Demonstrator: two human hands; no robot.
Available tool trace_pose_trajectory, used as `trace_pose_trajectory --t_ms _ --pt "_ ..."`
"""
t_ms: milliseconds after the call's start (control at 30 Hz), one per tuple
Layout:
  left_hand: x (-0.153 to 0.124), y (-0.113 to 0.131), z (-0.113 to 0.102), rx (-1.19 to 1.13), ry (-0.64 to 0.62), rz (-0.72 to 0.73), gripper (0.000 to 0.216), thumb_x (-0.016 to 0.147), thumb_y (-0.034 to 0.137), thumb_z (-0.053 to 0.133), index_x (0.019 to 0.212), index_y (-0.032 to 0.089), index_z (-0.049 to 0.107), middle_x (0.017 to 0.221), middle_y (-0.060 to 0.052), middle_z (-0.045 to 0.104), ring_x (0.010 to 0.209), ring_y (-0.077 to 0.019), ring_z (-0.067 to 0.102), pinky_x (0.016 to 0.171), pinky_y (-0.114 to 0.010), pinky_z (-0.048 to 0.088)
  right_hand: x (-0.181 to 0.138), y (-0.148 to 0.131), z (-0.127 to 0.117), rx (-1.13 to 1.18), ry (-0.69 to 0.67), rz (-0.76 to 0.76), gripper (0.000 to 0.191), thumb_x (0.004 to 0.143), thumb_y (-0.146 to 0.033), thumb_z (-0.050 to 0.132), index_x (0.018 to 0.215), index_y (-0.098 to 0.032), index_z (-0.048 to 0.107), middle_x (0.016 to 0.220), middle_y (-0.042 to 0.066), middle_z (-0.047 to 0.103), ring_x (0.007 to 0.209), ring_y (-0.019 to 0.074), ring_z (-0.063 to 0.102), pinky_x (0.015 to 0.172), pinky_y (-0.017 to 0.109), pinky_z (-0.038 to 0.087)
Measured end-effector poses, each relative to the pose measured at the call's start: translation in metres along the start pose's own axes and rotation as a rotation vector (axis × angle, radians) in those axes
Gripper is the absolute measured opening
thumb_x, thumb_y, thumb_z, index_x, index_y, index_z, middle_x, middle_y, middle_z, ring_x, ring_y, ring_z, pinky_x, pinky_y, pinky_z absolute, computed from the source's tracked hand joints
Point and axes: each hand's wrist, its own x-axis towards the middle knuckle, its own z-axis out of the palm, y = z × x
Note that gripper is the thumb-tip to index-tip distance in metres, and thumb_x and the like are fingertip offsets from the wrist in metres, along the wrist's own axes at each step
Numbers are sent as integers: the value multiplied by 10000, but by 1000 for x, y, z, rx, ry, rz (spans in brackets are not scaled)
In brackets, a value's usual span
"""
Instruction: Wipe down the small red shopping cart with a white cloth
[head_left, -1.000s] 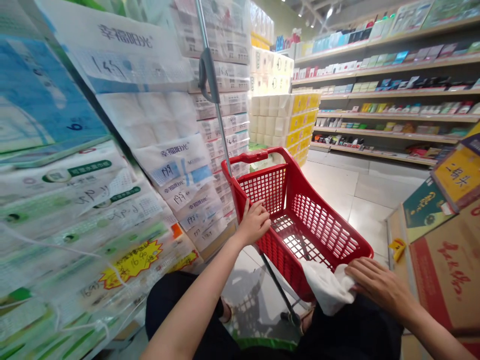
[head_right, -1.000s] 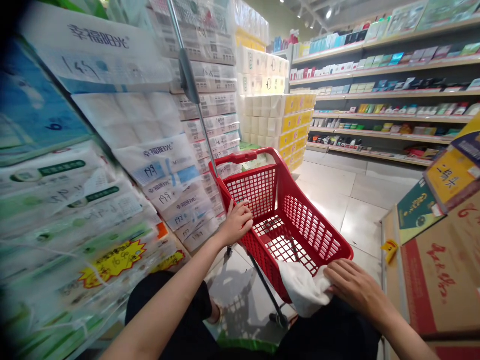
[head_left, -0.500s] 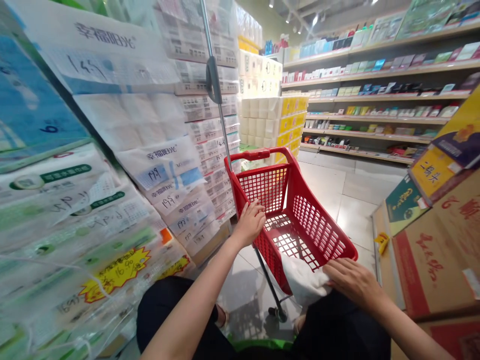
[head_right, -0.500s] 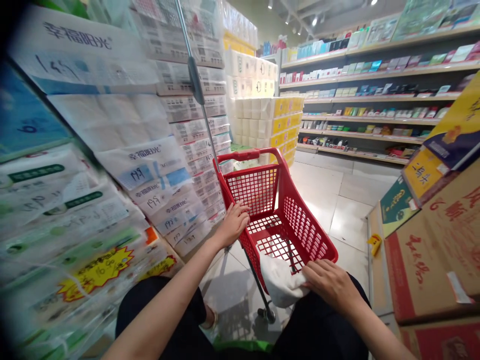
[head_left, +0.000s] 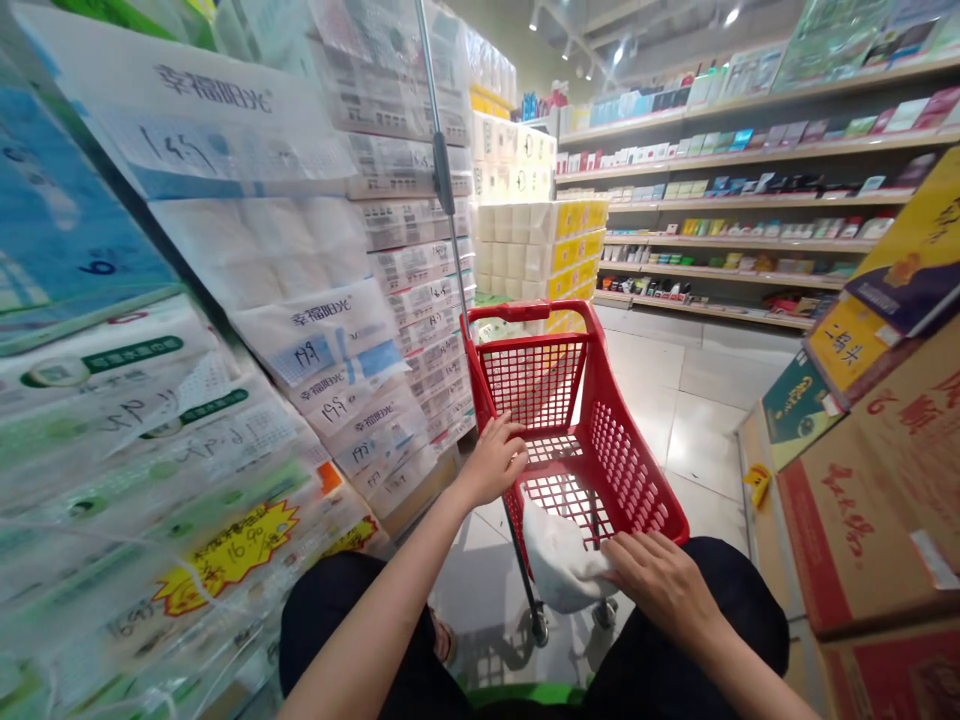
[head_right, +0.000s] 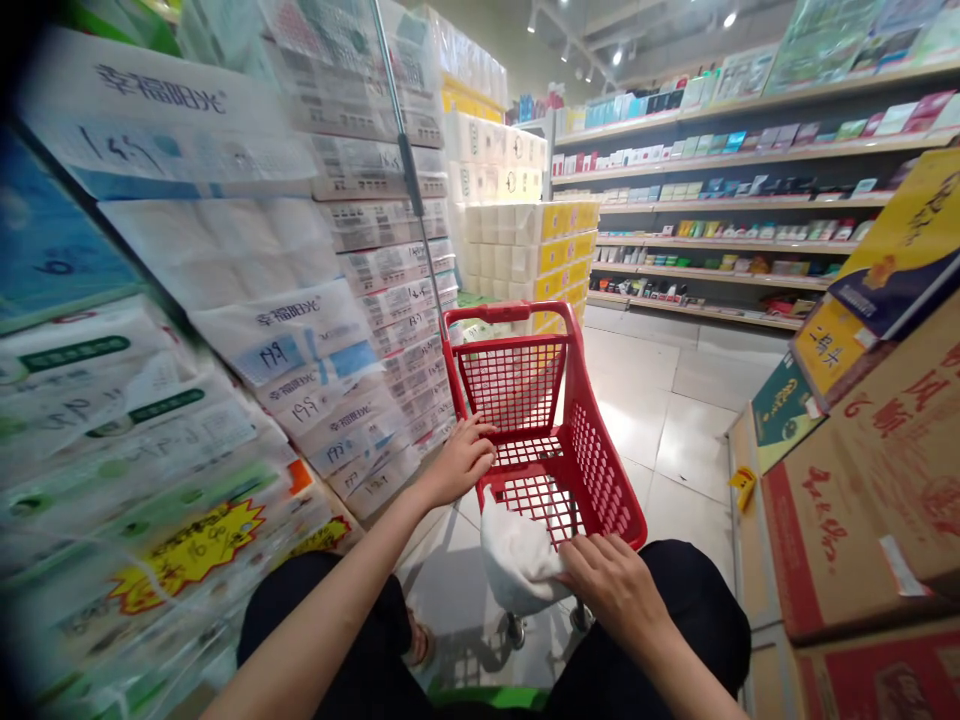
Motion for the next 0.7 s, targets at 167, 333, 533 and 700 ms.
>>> trace_pose_trajectory --t_ms 167,333,533,700 --pt "-16 -1 -7 -10 -57 -51 281 853 135 433 1019 246 631 1559 20 308 1498 -254 116 1218 -547 104 -1 -1 -11 45 -50 -185 442 991 -145 341 1406 -226 473 1118 48 685 971 164 630 904 333 439" --pt "-29 -17 -10 -18 -44 -256 604 896 193 426 1477 298 300 1641 -23 -34 1506 -301 -16 1196 -587 123 -23 43 -26 -2 -97 -279 497 989 -175 377 1477 -268 385 1420 5 535 1308 163 484 1068 338 397" --pt "-28 -2 -13 180 -107 -357 677 933 201 397 1543 94 123 1589 -197 210 1484 -289 186 1207 -491 196 -37 88 -34 -55 -77 -261 552 977 -149 342 1511 -285 314 1472 -19 474 1354 158 430 1112 344 360" --pt "-39 52 -12 445 43 -303 682 917 397 524 1502 128 297 1611 -185 127 1491 -371 68 1194 -595 101 -21 72 -26 34 -20 189 511 963 -198 381 1432 -393 440 1418 0 518 1244 225 523 1052 418 437"
